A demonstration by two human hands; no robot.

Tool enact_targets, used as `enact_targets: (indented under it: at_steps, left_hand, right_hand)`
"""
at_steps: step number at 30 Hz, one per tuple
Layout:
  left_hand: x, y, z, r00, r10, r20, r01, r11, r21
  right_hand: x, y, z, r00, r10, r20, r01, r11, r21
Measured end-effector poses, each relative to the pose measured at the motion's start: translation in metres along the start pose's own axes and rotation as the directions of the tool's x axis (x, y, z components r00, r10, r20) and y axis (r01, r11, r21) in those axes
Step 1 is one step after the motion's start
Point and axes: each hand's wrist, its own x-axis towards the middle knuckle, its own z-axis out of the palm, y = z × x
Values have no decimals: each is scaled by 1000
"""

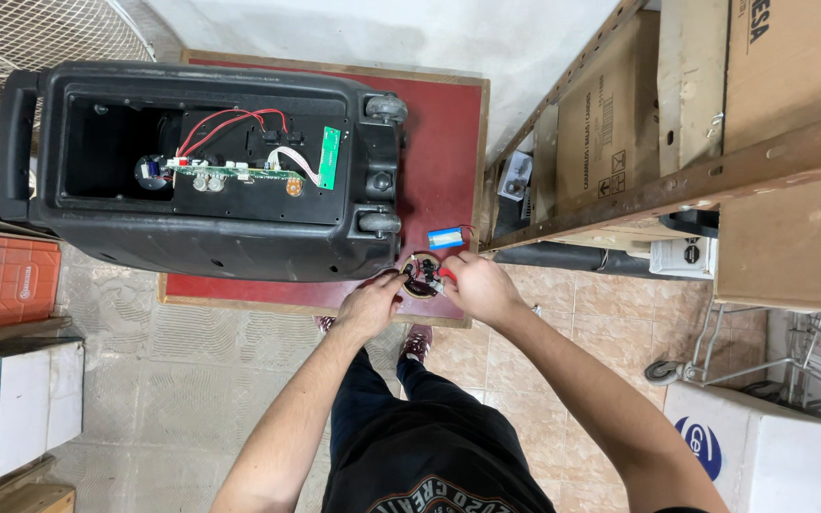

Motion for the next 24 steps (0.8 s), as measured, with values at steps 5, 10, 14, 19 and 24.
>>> enact_targets:
  at_steps: [5,10,14,19,24]
  left_hand:
    - [-2,3,-6,1000,10,-9,-10,1000,-2]
    - [-4,5,-11,1000,13,-11,-13,1000,-3]
    - [-3,4,-13,1000,6,-5,-6,1000,-17]
    - [1,5,-15,1000,-3,18,4,1000,-26]
    - [2,2,-12,999,-16,28,17,1000,-17]
  right_hand:
    - [4,-7,20,992,11,124,-21,997,79]
    - [4,3,36,990,57,127,-58,998,8]
    - [0,1,29,992,47,118,-57,995,84]
    - [3,-2,47,991,36,132,-55,988,142]
    - [0,4,33,994,100,52,-99,995,-24]
